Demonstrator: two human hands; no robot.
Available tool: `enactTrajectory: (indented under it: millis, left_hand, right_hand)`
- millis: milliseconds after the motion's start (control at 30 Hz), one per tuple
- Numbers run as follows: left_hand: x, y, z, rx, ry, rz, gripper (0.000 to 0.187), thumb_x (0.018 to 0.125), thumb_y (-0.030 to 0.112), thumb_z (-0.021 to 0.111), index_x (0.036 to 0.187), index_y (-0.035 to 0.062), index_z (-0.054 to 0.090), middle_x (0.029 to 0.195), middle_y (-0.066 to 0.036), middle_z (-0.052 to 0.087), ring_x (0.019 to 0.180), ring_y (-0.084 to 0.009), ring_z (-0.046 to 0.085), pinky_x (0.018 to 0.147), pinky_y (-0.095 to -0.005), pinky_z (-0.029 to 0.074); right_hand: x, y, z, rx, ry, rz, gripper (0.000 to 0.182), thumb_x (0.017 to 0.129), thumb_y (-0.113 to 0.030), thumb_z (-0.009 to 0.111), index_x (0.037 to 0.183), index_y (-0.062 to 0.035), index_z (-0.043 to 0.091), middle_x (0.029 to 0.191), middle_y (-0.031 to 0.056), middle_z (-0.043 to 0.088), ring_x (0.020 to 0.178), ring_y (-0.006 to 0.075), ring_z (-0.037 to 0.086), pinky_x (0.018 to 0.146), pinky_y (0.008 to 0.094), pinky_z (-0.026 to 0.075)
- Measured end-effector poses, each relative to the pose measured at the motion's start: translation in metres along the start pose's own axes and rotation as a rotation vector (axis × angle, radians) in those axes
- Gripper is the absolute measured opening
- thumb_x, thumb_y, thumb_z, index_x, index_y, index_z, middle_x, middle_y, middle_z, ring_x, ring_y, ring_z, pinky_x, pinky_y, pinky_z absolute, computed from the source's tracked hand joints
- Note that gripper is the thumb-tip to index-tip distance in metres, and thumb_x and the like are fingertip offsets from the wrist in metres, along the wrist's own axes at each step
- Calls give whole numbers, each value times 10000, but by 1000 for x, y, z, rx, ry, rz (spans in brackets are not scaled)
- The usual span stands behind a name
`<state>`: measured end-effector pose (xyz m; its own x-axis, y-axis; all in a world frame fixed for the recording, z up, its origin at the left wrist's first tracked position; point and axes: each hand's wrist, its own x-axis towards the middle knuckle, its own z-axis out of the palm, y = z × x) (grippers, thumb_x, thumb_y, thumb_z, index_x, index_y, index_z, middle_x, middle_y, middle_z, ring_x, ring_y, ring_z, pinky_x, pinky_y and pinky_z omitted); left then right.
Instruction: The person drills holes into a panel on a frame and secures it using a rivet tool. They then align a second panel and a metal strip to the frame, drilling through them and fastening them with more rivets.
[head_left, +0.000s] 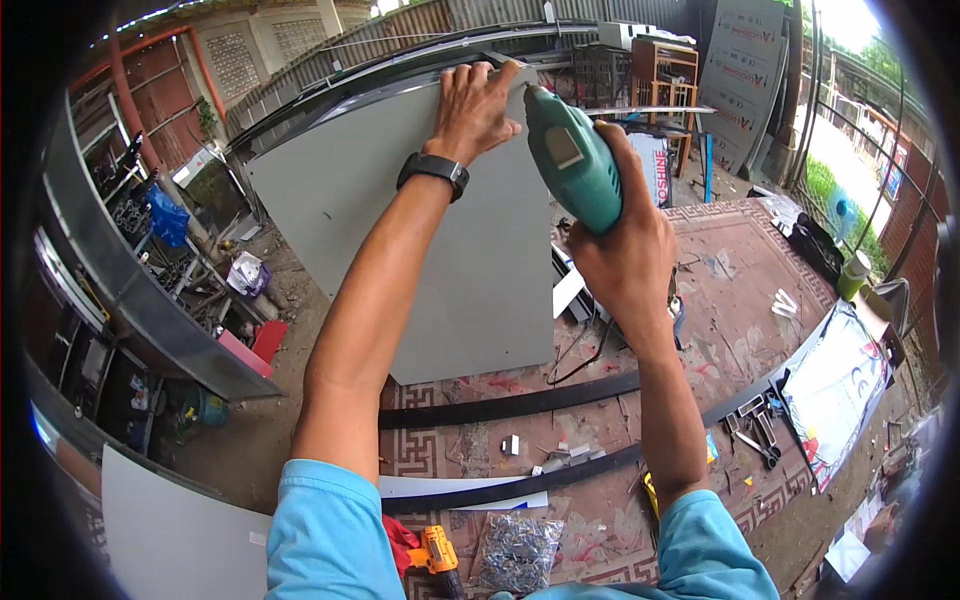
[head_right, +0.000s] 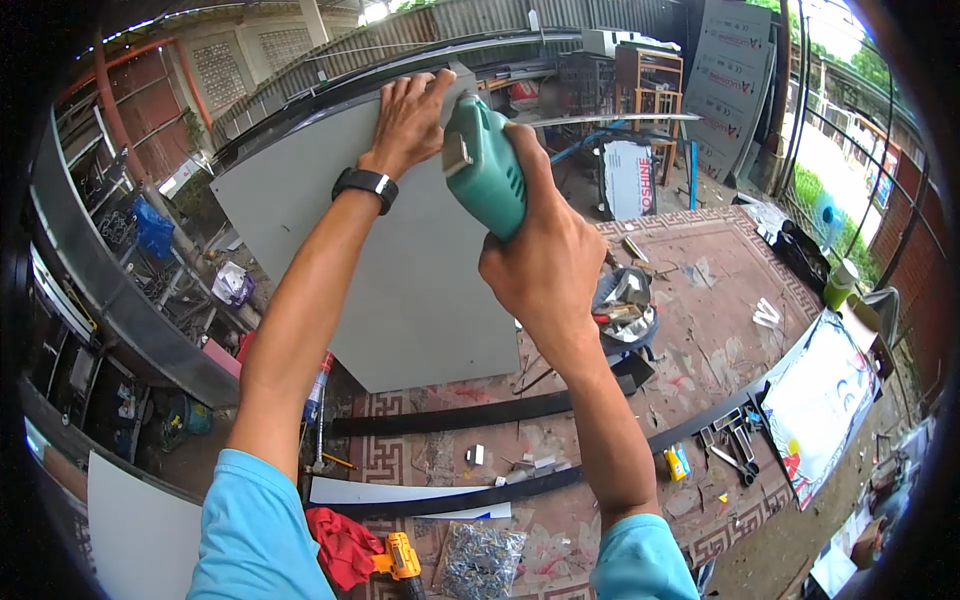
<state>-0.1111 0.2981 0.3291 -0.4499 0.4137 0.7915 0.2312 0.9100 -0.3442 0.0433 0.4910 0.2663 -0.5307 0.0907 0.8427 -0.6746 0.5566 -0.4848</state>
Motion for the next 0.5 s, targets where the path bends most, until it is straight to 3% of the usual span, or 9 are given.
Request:
enactTrajectory:
  millis: [400,467,500]
  left_hand:
    - [-4,-1,0,-3,20,46,776,590,280,820,1243,169,416,1150,-171,535,1085,-333,486,905,-467,347]
    - [1,-2,-1,22,56,56,625,663,121,699,1213,151,405,1127,-148,531,1036,-337,503,874,-459,364]
    - [2,-4,1,56,-9,48,659,668,227,731,1232,145,400,1140,-147,525,1057,-329,489,889,-458,351]
  right_hand:
    - [13,7,1,-68,-91,-29,795,580,-6,570,1318,-214,360,870,182,647,797,401,623,685,466,494]
    - [13,8,3,-38,-102,-6,771,586,-15,567,1308,-213,382,848,190,646,798,408,618,681,474,488]
    - [13,11,5,-18,-33,-60,751,592,-18,566,1298,-208,396,838,195,645,794,412,616,680,476,487]
